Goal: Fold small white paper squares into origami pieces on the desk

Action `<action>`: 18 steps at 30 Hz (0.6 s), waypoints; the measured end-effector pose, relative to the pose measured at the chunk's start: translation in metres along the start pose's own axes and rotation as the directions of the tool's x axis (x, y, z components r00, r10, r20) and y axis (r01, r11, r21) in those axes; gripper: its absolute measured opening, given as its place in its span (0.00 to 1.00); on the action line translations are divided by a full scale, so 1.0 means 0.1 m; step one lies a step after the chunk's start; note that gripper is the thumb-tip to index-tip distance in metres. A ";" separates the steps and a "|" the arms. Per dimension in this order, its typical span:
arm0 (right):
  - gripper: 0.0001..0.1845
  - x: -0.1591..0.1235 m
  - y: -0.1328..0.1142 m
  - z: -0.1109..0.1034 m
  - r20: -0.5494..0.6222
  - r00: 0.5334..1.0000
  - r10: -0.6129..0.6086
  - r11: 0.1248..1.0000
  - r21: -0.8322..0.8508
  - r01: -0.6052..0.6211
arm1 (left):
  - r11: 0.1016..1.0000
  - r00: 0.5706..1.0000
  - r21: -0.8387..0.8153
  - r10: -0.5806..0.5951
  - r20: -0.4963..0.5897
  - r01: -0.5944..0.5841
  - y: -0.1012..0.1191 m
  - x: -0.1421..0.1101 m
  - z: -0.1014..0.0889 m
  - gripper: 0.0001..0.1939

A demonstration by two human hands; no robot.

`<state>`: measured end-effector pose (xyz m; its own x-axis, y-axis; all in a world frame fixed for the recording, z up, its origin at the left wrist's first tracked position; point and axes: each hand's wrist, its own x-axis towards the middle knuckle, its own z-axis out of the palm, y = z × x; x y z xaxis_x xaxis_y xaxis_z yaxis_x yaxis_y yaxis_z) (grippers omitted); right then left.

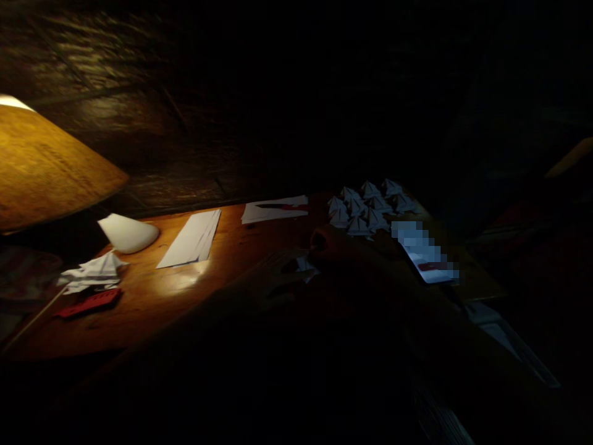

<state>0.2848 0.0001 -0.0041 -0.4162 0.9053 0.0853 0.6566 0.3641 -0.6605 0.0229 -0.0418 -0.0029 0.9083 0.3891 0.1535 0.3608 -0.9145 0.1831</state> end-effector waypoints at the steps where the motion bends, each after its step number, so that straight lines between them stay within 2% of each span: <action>1: 0.13 0.01 0.02 0.02 -0.009 1.000 -0.001 1.000 0.001 0.001 | 1.000 1.000 -0.004 -0.001 0.011 0.001 -0.01 -0.01 0.01 0.32; 7: 0.19 0.04 0.06 0.05 0.008 1.000 -0.013 1.000 -0.019 0.014 | 0.999 0.999 -0.051 0.007 0.040 -0.005 -0.06 -0.03 0.07 0.33; 10: 0.17 -0.01 0.03 0.04 0.003 0.999 -0.050 0.998 -0.028 0.050 | 0.995 0.999 -0.097 -0.006 0.034 0.009 -0.08 -0.01 0.05 0.31; 14: 0.13 -0.09 -0.04 0.06 -0.066 0.997 -0.039 0.999 -0.015 0.038 | 0.979 0.987 -0.152 -0.145 -0.075 0.133 -0.07 0.02 -0.02 0.17; 18: 0.11 -0.14 -0.12 0.13 -0.153 0.986 0.063 0.992 0.114 -0.046 | 0.937 0.921 -0.190 -0.330 -0.208 0.293 0.03 0.10 -0.01 0.09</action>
<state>0.2750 -0.0200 -0.0071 -0.2726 0.9493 0.1565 0.5990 0.2947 -0.7446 0.0328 -0.0406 0.0003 0.6729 0.6834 0.2830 0.5640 -0.7216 0.4015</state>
